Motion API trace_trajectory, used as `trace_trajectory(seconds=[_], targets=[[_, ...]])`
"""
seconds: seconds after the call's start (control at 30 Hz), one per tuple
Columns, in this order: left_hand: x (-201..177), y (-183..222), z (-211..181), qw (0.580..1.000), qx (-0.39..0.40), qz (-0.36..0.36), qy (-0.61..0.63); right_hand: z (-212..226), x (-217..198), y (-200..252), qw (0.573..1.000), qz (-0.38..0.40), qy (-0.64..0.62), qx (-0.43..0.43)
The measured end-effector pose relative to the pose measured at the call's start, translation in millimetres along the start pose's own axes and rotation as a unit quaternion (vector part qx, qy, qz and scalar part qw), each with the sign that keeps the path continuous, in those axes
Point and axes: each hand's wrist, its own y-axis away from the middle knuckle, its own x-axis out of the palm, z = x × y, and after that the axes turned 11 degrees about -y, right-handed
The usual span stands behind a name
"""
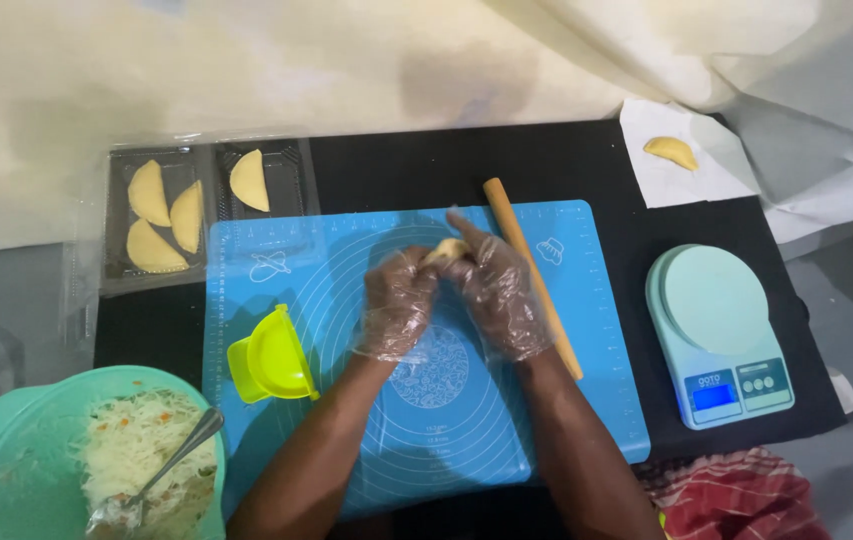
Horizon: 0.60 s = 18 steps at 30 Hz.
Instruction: Filling dough with a mixture, sealing it with a mold, and rolling out more dough.
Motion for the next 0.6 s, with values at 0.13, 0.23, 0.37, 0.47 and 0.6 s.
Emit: trace_trajectory(seconds=[0.13, 0.23, 0.37, 0.47, 0.6], targets=[[-3, -5, 6, 0.997, -0.069, 0.025, 0.031, 8, -1, -2, 0.998, 0.048, -0.036, -0.004], [-10, -6, -7, 0.987, -0.102, 0.022, 0.121, 3, -1, -2, 0.999, 0.037, -0.027, 0.027], [2, -9, 15, 0.96, 0.118, 0.062, -0.246, -19, -4, -11, 0.998, 0.047, 0.011, 0.047], [-45, -15, -58, 0.976, -0.166, 0.114, 0.077, -36, -4, -17, 0.995, 0.049, 0.037, 0.072], [-29, -15, -51, 0.982, -0.13, 0.088, 0.101, -59, -3, -25, 0.987, 0.047, 0.117, 0.095]])
